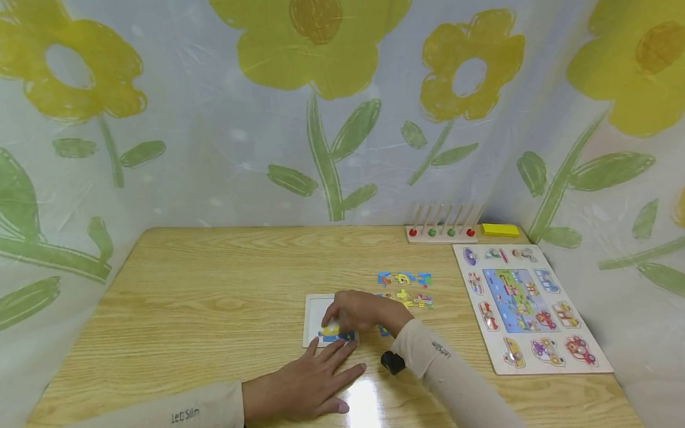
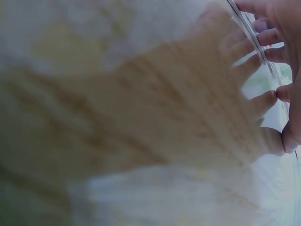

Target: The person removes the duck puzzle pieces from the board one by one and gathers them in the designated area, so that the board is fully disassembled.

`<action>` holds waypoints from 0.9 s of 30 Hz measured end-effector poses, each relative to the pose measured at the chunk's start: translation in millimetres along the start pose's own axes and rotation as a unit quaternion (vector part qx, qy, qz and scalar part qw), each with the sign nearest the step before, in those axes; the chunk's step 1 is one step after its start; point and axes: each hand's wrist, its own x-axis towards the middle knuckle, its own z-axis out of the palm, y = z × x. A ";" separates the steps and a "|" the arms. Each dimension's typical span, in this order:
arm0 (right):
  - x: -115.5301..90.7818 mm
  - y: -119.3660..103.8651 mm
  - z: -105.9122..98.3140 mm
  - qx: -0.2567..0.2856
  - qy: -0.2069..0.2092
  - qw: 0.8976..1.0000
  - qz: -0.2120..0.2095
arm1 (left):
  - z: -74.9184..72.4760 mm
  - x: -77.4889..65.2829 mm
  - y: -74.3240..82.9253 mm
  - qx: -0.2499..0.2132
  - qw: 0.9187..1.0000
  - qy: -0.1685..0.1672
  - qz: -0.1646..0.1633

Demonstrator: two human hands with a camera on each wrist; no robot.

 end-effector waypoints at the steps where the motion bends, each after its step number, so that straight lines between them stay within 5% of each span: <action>1: 0.0 0.2 -0.1 -0.003 -0.001 1.000 0.000 | 0.2 0.0 0.0 0.001 1.000 0.002 0.000; 12: 0.1 -1.3 -1.0 -0.014 -0.010 1.000 0.008 | 1.3 0.0 0.0 0.017 1.000 0.011 0.003; 17: 1.8 -1.6 0.1 0.031 -0.011 0.999 0.031 | 0.6 -0.2 0.2 0.024 1.000 0.015 0.006; 27: 7.2 2.2 1.9 0.093 -0.021 0.995 -0.002 | -0.8 -0.3 0.7 0.023 1.000 0.012 0.004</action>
